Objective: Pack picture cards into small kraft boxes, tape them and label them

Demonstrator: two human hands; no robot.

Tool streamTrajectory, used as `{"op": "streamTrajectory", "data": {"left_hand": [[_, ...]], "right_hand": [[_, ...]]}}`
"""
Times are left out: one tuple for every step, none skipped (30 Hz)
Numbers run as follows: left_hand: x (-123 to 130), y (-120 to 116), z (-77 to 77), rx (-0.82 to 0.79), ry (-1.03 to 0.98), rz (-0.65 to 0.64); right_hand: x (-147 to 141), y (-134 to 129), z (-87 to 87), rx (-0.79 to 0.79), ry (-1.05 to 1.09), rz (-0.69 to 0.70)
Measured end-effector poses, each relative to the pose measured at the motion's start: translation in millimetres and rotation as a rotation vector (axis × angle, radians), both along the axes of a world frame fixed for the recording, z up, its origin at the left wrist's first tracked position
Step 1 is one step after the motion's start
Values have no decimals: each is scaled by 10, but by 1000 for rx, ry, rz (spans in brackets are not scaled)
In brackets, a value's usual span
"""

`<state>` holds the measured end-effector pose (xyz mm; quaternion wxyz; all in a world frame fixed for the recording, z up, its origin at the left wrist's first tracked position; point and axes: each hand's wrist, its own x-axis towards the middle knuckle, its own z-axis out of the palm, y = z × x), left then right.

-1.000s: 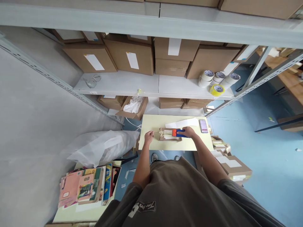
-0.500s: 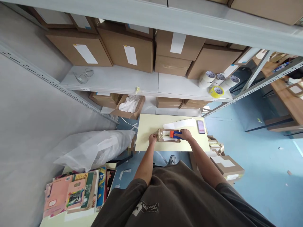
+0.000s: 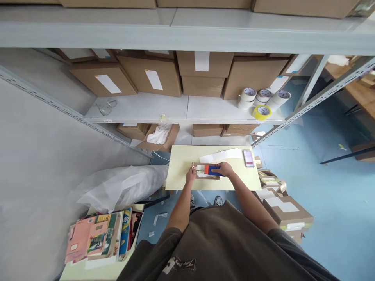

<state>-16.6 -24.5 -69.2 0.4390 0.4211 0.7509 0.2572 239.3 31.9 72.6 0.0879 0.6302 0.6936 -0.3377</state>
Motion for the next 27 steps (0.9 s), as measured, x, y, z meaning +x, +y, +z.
{"op": "streamTrajectory", "data": {"left_hand": [[49, -13, -14, -6, 13, -4], [100, -32, -29, -9, 24, -12], [154, -55, -43, -11, 35, -21], [214, -80, -55, -11, 46, -28], [276, -105, -64, -16, 59, -35], [343, -126, -71, -25, 77, -39], [411, -141, -73, -37, 98, -42], [480, -149, -73, -46, 118, -49], [549, -148, -69, -52, 133, -58], [618, -140, -63, -54, 142, -74], [683, -126, -56, -56, 146, -94], [744, -108, -49, -59, 149, -113], [797, -88, -42, -66, 155, -128], [841, -68, -36, -76, 166, -136], [874, -51, -32, -86, 179, -141], [894, -38, -30, -95, 190, -143], [903, -29, -31, -100, 194, -144], [899, -23, -32, -101, 191, -143], [886, -21, -36, -98, 178, -143], [864, -20, -40, -91, 160, -142], [832, -21, -44, -80, 139, -140], [792, -21, -49, -70, 118, -139], [743, -20, -53, -60, 98, -140], [684, -17, -57, -55, 80, -143], [615, -11, -59, -56, 63, -142], [538, -5, -60, -63, 46, -138], [453, 4, -58, -75, 23, -135]], "right_hand": [[51, -12, 5, -2, 10, -6], [109, -29, 7, -2, 17, -12], [172, -49, 7, 0, 21, -17], [240, -72, 5, 5, 22, -20], [309, -95, 1, 10, 22, -21], [377, -118, -3, 14, 24, -19], [444, -137, -7, 17, 28, -14], [510, -151, -10, 18, 34, -9], [577, -159, -11, 17, 42, -1], [649, -161, -11, 11, 49, 8], [733, -156, -9, 4, 48, 17], [835, -147, -4, 1, 35, 24], [959, -138, 2, 3, 11, 29], [1108, -130, 11, 7, -23, 27], [1282, -129, 23, 16, -64, 21], [1473, -139, 37, 19, -94, -1], [1673, -160, 54, 9, -117, -30], [1868, -196, 75, 11, -129, -60], [2044, -245, 99, 19, -141, -90], [2188, -302, 125, 16, -139, -111], [2290, -365, 151, 9, -138, -146], [2345, -426, 176, 10, -135, -172], [2350, -482, 198, 11, -130, -194], [2309, -529, 216, 15, -123, -212], [2228, -564, 230, 20, -112, -227], [2111, -588, 238, 26, -96, -238], [1966, -603, 241, 31, -77, -248]]}}
